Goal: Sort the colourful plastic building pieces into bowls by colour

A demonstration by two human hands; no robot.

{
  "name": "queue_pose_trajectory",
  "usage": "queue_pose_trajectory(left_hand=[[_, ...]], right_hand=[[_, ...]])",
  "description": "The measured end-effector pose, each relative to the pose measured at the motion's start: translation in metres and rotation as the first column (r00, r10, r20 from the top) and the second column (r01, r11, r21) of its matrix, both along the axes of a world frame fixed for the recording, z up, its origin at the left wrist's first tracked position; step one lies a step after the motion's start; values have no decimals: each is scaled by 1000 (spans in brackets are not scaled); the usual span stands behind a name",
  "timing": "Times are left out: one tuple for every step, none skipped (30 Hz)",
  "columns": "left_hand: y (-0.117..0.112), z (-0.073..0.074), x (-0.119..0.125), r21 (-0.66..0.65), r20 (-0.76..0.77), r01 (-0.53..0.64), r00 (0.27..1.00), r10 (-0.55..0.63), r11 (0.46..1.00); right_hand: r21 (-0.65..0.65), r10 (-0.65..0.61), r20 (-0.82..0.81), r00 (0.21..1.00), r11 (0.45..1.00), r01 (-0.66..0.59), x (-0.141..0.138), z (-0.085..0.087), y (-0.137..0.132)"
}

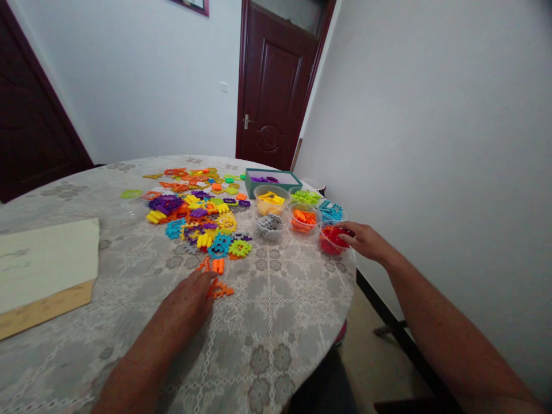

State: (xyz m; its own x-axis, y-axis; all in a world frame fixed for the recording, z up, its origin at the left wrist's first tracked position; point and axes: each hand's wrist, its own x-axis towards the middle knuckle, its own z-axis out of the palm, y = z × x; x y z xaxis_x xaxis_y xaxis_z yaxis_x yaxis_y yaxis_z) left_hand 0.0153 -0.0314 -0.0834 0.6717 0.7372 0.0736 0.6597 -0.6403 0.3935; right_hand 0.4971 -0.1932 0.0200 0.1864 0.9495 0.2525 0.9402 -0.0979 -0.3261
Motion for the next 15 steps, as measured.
queue_pose_trajectory(left_hand=[[2,-2,-1,4,18,9,1000,-9,1000],[3,-4,-2,8,42,20,999,-20,1000],[4,-5,-2,9,65,30,997,-30,1000],[4,-6,-2,5,83,34,996,-35,999],[5,-6,-3,-4,95,34,995,-33,999],[5,-6,-3,-13,102,31,994,-29,999],[5,-6,-2,-21,106,28,994,-26,999],[4,-5,-2,-28,107,25,994,-22,999],[4,-4,-2,-38,109,23,994,-19,999],[3,-3,-2,-50,113,20,993,-14,999],[2,-2,-1,-64,117,15,993,-7,998],[1,0,-1,-75,119,6,993,3,997],[-1,2,-1,-80,120,-3,993,12,997],[-2,5,-2,-75,117,-12,993,20,997],[-4,7,-2,-66,108,-17,994,24,998]], right_hand=[[14,-7,-3,1000,1000,7,0,0,-1],[28,-21,-4,1000,999,21,0,1,-3],[33,-32,-4,999,999,32,0,2,-4],[22,-31,-6,1000,999,31,1,2,-5],[1,-17,-7,1000,1000,17,2,3,-5],[-21,0,-5,1000,1000,0,3,3,-5],[-37,13,-4,1000,999,-14,5,3,-6],[-40,17,-5,1000,999,-18,6,3,-5],[-33,12,-10,1000,999,-12,7,2,-5],[-22,1,-17,1000,1000,-2,8,1,-4],[-15,-11,-26,1000,1000,10,10,-1,-3],[-10,-21,-28,999,1000,21,11,-3,-2],[-3,-31,-16,999,1000,31,14,-6,-2],[12,-46,12,999,999,46,16,-9,-1],[36,-70,53,996,997,68,19,-13,-1]])
